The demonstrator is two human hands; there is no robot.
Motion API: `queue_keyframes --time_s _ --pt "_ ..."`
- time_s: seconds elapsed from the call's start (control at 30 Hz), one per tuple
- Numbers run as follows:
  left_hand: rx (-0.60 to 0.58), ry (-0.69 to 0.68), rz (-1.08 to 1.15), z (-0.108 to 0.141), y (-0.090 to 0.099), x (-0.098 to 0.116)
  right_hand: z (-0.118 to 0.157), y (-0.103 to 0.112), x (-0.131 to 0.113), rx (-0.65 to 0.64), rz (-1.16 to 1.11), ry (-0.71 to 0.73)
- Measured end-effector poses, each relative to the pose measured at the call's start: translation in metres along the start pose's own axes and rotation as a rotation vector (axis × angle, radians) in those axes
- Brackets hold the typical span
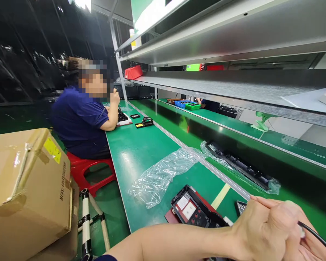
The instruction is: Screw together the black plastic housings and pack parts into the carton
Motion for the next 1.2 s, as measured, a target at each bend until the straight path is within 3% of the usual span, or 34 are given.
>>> queue_keyframes --time_s 0.1,0.23,0.6,1.2 --pt "0.004 -0.073 0.023 0.0 0.002 0.005 0.001 -0.001 -0.007 -0.011 -0.012 0.007" --pt "0.033 -0.059 0.056 0.0 0.005 0.008 0.002 0.002 0.002 -0.032 0.072 -0.036" --pt "0.016 -0.039 0.162 0.001 0.003 0.013 0.005 0.003 0.011 -0.056 0.028 -0.032" --pt "-0.023 -0.096 0.132 0.001 0.006 0.014 0.006 0.003 0.009 -0.052 0.039 -0.033"
Point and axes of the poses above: each hand's wrist, its own z-axis away from the middle knuckle, its own y-axis out of the back of the hand, x = y × z, the point moved 5 cm from there along -z, towards the middle knuckle, and after that the axes turned 9 degrees about -x, right-handed, at the moved point
